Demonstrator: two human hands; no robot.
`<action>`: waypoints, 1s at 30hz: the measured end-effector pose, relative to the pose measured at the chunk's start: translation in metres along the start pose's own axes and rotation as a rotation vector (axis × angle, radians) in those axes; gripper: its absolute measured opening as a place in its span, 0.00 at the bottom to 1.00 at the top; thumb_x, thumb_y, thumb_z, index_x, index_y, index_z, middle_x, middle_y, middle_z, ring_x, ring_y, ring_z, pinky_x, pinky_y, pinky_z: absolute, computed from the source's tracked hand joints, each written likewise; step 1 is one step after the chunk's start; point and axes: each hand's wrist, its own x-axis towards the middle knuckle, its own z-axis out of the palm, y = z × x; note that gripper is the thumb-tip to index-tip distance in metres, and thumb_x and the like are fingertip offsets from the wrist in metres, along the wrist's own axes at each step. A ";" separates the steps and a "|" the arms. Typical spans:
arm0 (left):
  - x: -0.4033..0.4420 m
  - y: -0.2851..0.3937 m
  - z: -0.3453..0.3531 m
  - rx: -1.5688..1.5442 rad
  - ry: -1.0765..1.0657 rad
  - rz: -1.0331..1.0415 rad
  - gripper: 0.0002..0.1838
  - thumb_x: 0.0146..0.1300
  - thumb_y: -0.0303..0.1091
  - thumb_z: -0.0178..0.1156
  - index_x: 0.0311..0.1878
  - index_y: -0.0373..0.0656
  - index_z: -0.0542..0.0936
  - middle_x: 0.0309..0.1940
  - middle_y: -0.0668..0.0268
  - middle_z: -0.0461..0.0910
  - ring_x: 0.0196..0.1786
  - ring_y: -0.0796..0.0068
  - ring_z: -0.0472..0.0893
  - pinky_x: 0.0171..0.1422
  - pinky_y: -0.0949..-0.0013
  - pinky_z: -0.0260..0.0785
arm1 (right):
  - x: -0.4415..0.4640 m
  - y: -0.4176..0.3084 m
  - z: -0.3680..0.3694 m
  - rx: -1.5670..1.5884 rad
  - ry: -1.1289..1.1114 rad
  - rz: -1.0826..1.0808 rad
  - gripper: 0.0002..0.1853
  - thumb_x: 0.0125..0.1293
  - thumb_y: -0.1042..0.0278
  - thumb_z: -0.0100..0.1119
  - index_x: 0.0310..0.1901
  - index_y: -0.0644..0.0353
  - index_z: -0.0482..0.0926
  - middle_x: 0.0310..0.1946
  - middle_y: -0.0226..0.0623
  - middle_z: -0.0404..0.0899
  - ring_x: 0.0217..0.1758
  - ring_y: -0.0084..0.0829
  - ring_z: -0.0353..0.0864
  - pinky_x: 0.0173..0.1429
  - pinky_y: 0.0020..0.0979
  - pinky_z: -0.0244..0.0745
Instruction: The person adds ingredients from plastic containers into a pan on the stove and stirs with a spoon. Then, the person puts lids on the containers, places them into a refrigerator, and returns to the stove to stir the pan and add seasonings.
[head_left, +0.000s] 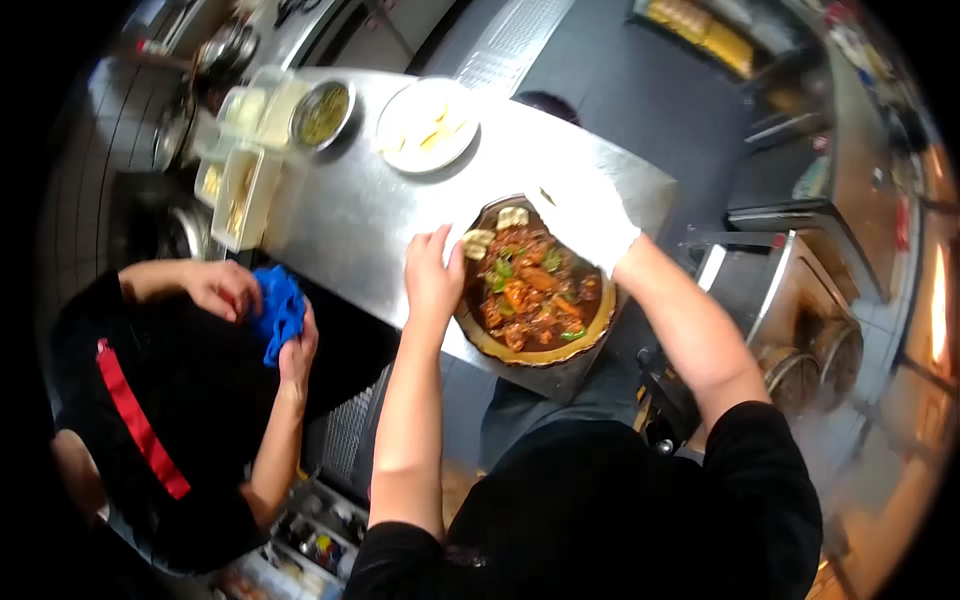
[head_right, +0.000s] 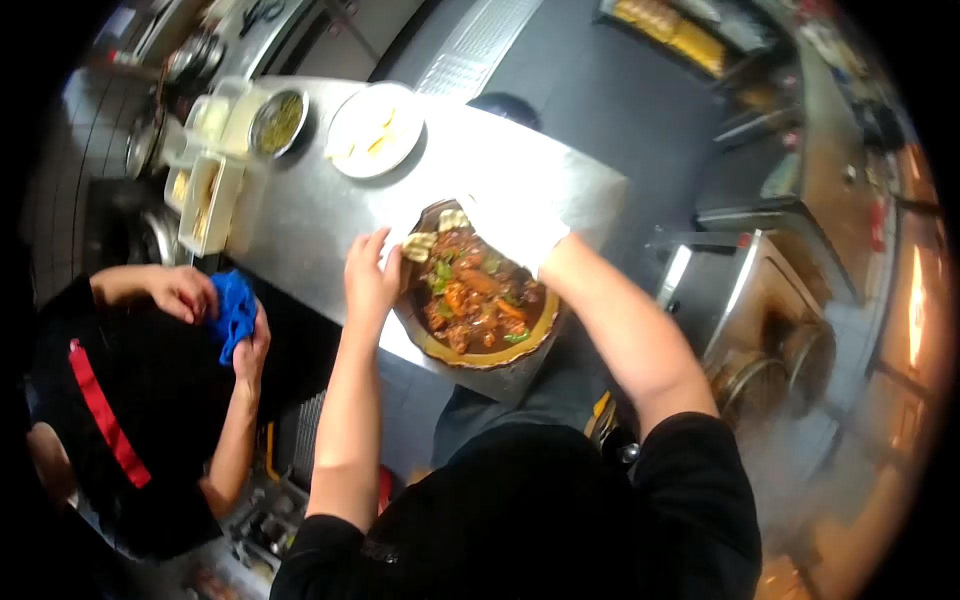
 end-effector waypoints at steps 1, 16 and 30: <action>-0.008 0.004 0.006 -0.039 0.040 0.026 0.16 0.67 0.29 0.66 0.58 0.40 0.83 0.46 0.53 0.81 0.52 0.52 0.82 0.55 0.56 0.75 | -0.012 0.000 -0.012 -0.021 0.097 0.047 0.18 0.76 0.55 0.56 0.56 0.59 0.84 0.50 0.50 0.86 0.50 0.49 0.86 0.55 0.43 0.82; -0.259 0.246 -0.006 -0.410 -0.511 1.391 0.25 0.62 0.25 0.65 0.64 0.37 0.79 0.62 0.44 0.78 0.58 0.43 0.79 0.63 0.51 0.76 | -0.541 -0.266 0.030 -0.050 0.743 1.159 0.23 0.71 0.61 0.62 0.65 0.58 0.79 0.52 0.44 0.82 0.48 0.43 0.86 0.54 0.41 0.82; -0.668 0.236 -0.019 -0.258 -1.292 2.269 0.36 0.61 0.28 0.67 0.73 0.35 0.68 0.70 0.37 0.69 0.64 0.36 0.77 0.65 0.50 0.77 | -0.772 -0.579 0.270 0.302 1.601 2.087 0.33 0.71 0.53 0.60 0.72 0.62 0.70 0.67 0.58 0.75 0.72 0.55 0.73 0.74 0.47 0.69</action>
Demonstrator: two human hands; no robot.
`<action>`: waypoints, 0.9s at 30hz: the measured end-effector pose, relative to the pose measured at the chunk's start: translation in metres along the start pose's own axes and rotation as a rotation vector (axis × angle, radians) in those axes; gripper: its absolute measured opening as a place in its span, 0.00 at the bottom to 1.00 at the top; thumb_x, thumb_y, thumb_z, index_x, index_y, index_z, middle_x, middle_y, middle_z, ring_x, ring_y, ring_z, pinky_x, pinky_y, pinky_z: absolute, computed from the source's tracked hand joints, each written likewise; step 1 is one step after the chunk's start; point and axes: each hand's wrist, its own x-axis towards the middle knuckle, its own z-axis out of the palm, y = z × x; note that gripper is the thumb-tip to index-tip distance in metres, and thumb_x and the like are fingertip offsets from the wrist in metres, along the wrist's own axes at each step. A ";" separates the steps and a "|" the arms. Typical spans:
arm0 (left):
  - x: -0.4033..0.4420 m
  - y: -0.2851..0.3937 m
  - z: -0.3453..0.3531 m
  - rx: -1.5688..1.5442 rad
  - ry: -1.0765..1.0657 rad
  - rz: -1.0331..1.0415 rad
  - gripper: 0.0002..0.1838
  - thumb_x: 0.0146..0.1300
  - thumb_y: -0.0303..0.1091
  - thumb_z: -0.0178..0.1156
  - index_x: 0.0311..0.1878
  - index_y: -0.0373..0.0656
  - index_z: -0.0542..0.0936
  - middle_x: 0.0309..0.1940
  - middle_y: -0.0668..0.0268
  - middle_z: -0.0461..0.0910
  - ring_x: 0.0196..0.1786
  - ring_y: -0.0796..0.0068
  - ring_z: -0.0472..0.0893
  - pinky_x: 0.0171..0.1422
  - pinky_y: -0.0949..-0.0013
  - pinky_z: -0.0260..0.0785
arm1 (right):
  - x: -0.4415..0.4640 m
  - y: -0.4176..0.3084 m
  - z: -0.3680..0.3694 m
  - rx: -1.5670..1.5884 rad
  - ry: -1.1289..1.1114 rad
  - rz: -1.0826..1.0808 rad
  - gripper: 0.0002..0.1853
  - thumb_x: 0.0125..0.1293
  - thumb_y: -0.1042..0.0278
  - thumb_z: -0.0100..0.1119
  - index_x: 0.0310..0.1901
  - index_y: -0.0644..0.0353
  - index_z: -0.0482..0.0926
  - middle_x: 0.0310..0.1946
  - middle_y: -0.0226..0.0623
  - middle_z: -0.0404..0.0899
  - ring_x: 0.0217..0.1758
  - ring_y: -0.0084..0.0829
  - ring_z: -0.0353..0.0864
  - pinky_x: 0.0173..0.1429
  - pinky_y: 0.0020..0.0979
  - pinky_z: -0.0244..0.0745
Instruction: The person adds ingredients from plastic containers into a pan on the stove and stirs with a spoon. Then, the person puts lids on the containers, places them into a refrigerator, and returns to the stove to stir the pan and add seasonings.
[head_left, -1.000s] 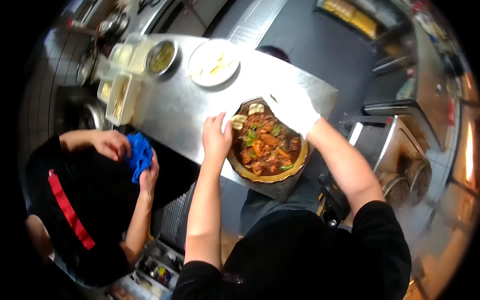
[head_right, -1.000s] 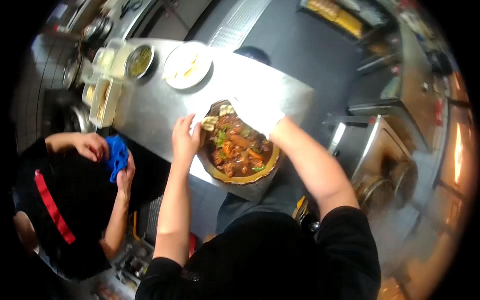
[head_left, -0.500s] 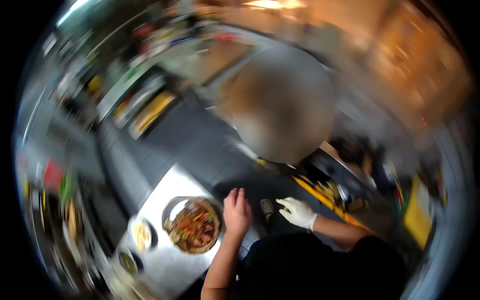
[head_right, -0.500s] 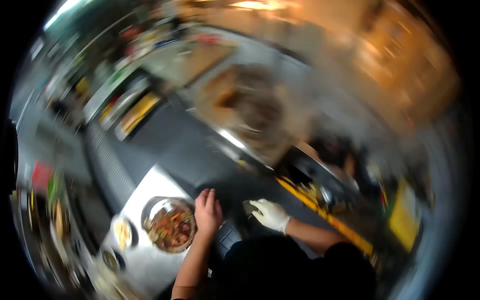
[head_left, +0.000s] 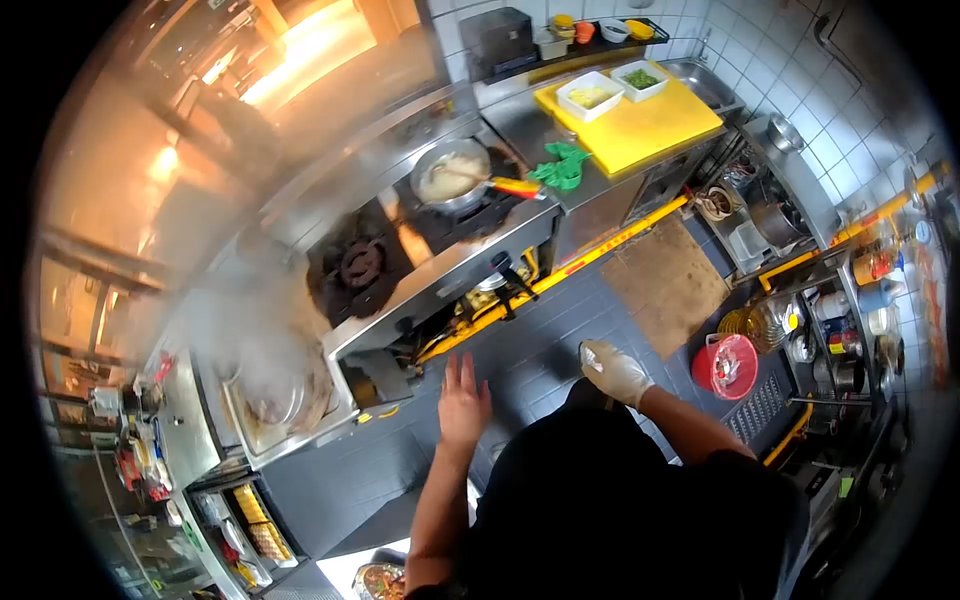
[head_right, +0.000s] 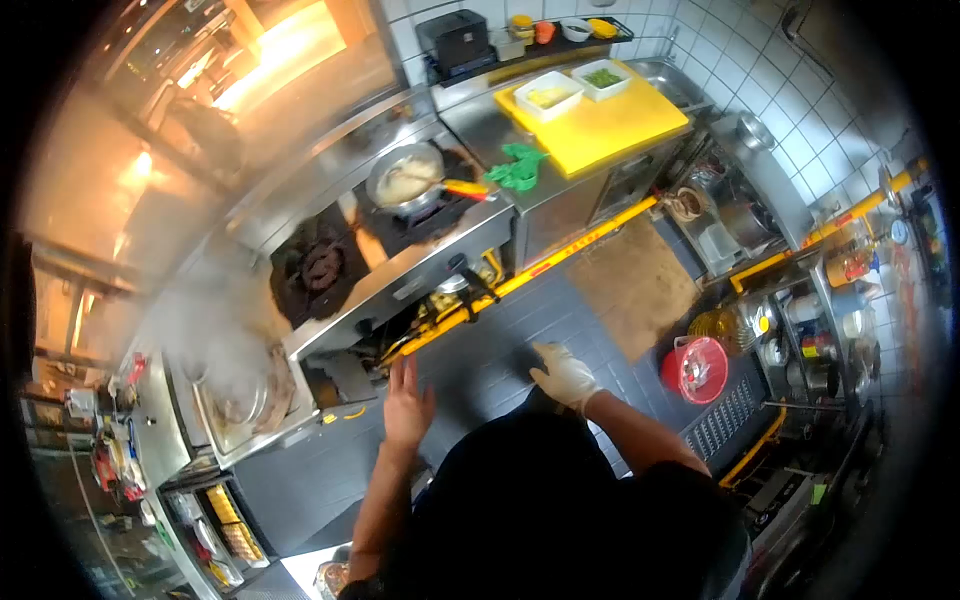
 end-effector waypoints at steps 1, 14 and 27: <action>0.032 0.013 0.014 -0.002 -0.012 0.016 0.36 0.61 0.28 0.67 0.73 0.35 0.68 0.70 0.38 0.69 0.64 0.36 0.77 0.64 0.50 0.77 | 0.004 0.028 -0.017 0.000 0.015 0.043 0.33 0.71 0.52 0.60 0.72 0.62 0.70 0.67 0.59 0.75 0.72 0.55 0.73 0.74 0.47 0.69; 0.375 0.060 0.143 0.361 -0.173 -0.043 0.37 0.63 0.24 0.58 0.78 0.49 0.65 0.78 0.42 0.59 0.61 0.43 0.80 0.61 0.53 0.80 | 0.080 0.243 -0.244 -0.093 0.403 0.107 0.25 0.68 0.65 0.68 0.64 0.64 0.78 0.45 0.52 0.86 0.46 0.45 0.88 0.50 0.39 0.83; 0.371 0.047 0.073 0.254 -0.002 0.185 0.16 0.55 0.23 0.65 0.49 0.37 0.79 0.42 0.52 0.77 0.43 0.53 0.84 0.45 0.57 0.80 | 0.328 0.089 -0.235 -0.127 0.125 -0.175 0.36 0.68 0.57 0.65 0.74 0.62 0.68 0.74 0.57 0.68 0.75 0.54 0.70 0.78 0.45 0.65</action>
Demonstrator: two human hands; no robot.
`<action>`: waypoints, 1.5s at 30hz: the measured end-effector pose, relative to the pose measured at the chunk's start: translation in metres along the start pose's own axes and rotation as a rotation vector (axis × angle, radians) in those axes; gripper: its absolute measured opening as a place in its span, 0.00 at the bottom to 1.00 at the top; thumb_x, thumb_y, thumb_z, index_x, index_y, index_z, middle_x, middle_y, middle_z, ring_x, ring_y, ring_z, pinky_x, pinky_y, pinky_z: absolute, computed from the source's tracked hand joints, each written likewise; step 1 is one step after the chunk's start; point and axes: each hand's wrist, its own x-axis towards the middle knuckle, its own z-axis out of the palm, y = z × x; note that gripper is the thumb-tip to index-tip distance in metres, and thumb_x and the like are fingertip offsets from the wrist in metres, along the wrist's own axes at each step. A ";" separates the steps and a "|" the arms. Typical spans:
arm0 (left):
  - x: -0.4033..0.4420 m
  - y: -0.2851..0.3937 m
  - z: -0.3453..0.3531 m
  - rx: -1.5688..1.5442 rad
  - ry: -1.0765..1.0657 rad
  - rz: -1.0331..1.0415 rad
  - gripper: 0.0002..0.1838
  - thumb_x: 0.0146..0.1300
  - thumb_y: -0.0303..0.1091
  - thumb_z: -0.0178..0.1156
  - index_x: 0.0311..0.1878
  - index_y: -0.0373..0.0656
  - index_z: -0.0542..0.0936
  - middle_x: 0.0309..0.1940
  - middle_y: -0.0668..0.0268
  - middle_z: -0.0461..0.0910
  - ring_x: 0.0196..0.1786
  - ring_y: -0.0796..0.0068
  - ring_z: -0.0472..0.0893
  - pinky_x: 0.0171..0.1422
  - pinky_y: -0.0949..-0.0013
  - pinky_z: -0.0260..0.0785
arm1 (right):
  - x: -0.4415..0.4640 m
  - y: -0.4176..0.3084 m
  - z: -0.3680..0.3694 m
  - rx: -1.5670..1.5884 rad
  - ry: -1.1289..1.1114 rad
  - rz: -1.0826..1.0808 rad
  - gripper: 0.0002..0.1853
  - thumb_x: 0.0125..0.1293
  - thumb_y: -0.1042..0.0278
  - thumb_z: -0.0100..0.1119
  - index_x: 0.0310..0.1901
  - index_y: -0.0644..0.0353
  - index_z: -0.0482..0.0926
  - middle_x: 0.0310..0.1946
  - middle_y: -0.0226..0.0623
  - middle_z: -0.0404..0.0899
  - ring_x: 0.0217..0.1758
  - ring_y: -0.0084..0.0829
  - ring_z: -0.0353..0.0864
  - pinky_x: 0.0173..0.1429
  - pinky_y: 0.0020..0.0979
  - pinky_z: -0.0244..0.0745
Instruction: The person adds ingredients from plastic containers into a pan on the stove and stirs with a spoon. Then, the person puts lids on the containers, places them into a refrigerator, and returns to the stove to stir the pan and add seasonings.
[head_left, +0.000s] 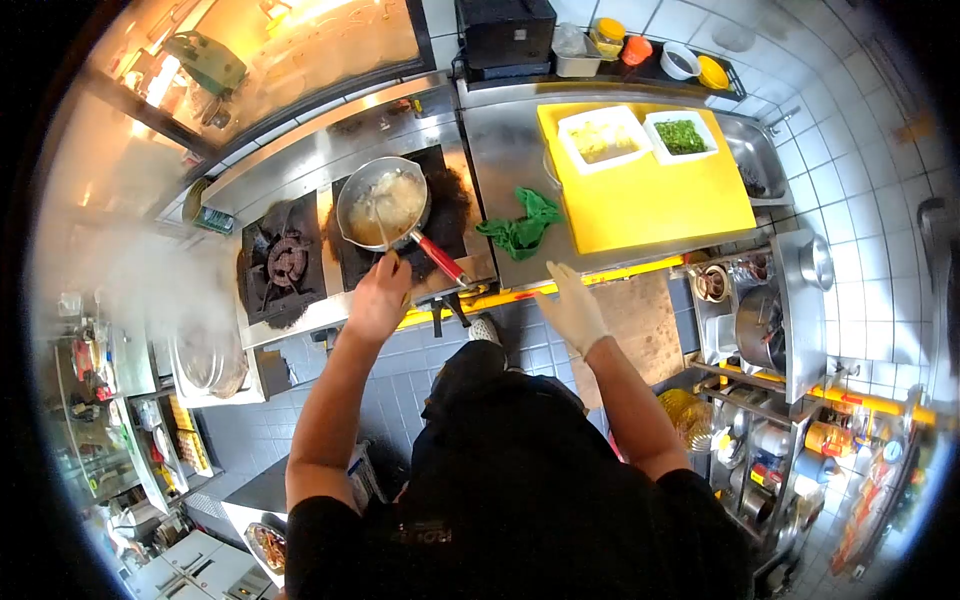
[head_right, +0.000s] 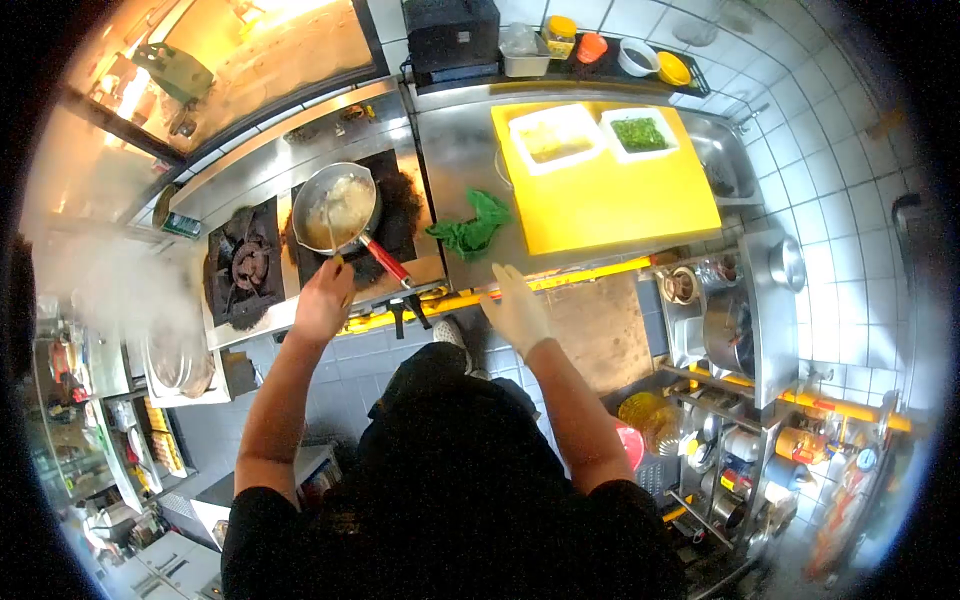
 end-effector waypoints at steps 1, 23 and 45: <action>-0.003 0.003 -0.016 -0.054 0.042 -0.005 0.16 0.55 0.23 0.66 0.49 0.36 0.80 0.43 0.51 0.77 0.43 0.52 0.84 0.45 0.56 0.80 | 0.022 -0.004 0.002 -0.075 -0.008 0.017 0.38 0.67 0.55 0.66 0.75 0.61 0.66 0.75 0.58 0.66 0.75 0.55 0.70 0.77 0.46 0.66; 0.015 0.038 -0.032 -0.176 0.031 -0.368 0.16 0.64 0.28 0.66 0.54 0.37 0.79 0.48 0.50 0.79 0.43 0.48 0.86 0.46 0.55 0.82 | 0.204 0.063 -0.039 1.066 0.002 0.608 0.24 0.78 0.42 0.56 0.44 0.61 0.82 0.32 0.33 0.84 0.25 0.28 0.83 0.30 0.25 0.75; 0.084 0.089 -0.028 -0.088 0.025 -0.473 0.07 0.64 0.25 0.63 0.45 0.38 0.80 0.41 0.52 0.81 0.41 0.46 0.83 0.46 0.51 0.81 | 0.247 0.174 -0.113 1.045 0.083 0.566 0.10 0.70 0.65 0.58 0.47 0.60 0.81 0.36 0.36 0.80 0.34 0.30 0.83 0.35 0.30 0.85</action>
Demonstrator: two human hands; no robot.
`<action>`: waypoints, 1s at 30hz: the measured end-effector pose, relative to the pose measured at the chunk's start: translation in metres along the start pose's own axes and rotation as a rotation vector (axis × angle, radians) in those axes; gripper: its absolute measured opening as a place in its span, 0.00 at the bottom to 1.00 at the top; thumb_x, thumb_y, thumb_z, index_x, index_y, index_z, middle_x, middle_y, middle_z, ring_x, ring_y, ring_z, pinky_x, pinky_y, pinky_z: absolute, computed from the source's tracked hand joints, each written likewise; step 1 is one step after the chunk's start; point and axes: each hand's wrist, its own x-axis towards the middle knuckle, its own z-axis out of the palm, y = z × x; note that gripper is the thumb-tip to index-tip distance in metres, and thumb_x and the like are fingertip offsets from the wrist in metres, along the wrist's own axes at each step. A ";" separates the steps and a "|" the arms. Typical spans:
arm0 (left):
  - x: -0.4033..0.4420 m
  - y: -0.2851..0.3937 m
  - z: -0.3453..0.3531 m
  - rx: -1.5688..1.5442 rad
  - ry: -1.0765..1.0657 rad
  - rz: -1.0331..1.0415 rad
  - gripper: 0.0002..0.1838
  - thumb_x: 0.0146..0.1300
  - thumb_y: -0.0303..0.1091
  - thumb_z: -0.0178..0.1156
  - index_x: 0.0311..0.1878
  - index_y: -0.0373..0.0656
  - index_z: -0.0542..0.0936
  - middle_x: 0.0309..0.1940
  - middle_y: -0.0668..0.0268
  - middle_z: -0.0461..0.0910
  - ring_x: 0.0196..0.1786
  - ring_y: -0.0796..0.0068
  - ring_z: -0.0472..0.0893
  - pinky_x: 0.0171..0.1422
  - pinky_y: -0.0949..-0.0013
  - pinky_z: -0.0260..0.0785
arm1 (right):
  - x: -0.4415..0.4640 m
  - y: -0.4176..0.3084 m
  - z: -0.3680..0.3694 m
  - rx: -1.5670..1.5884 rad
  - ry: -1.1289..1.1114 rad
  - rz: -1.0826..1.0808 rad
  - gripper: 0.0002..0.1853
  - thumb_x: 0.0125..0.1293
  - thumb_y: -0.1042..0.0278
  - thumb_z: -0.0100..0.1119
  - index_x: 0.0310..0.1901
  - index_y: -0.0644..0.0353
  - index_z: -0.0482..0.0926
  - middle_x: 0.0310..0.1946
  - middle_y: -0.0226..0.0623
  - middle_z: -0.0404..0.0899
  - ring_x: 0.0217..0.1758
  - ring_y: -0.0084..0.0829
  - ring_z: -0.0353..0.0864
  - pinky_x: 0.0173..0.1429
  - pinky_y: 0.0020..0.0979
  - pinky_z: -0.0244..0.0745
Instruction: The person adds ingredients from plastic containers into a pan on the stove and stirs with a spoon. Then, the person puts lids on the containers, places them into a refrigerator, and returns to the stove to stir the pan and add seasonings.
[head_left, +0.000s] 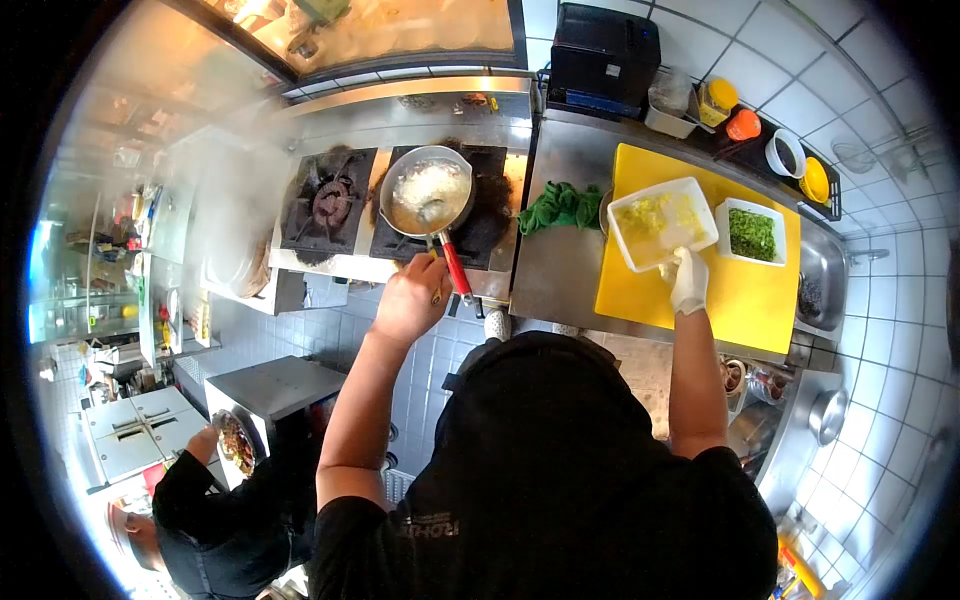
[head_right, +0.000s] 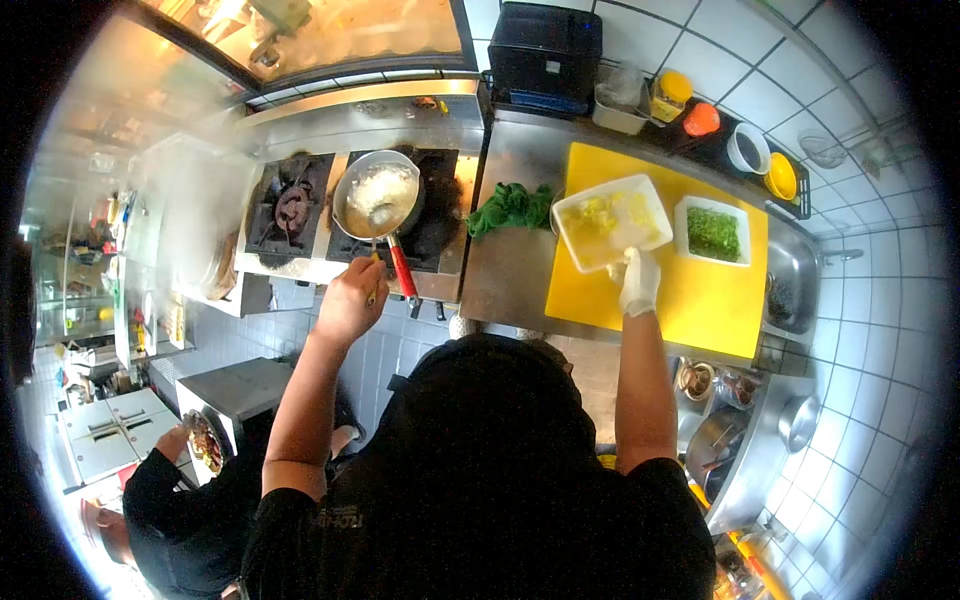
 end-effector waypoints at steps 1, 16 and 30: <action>0.002 -0.003 0.001 -0.026 0.059 0.032 0.07 0.64 0.26 0.63 0.45 0.38 0.80 0.40 0.52 0.80 0.40 0.46 0.83 0.46 0.51 0.81 | -0.011 0.000 -0.001 -0.039 -0.044 -0.005 0.11 0.70 0.63 0.58 0.47 0.60 0.81 0.36 0.36 0.81 0.33 0.30 0.83 0.35 0.31 0.84; 0.010 -0.037 0.005 0.007 -0.012 -0.044 0.10 0.63 0.22 0.63 0.48 0.34 0.82 0.46 0.47 0.83 0.44 0.42 0.84 0.50 0.50 0.79 | -0.116 0.014 0.065 -0.204 -0.292 0.043 0.16 0.72 0.63 0.57 0.52 0.66 0.81 0.34 0.36 0.80 0.28 0.28 0.83 0.31 0.28 0.84; 0.010 -0.042 0.000 -0.113 0.145 0.139 0.05 0.63 0.25 0.62 0.41 0.37 0.79 0.37 0.51 0.80 0.41 0.46 0.83 0.45 0.49 0.79 | -0.113 0.023 0.091 -0.227 -0.338 -0.025 0.11 0.71 0.68 0.58 0.46 0.68 0.81 0.31 0.37 0.81 0.25 0.29 0.82 0.29 0.29 0.81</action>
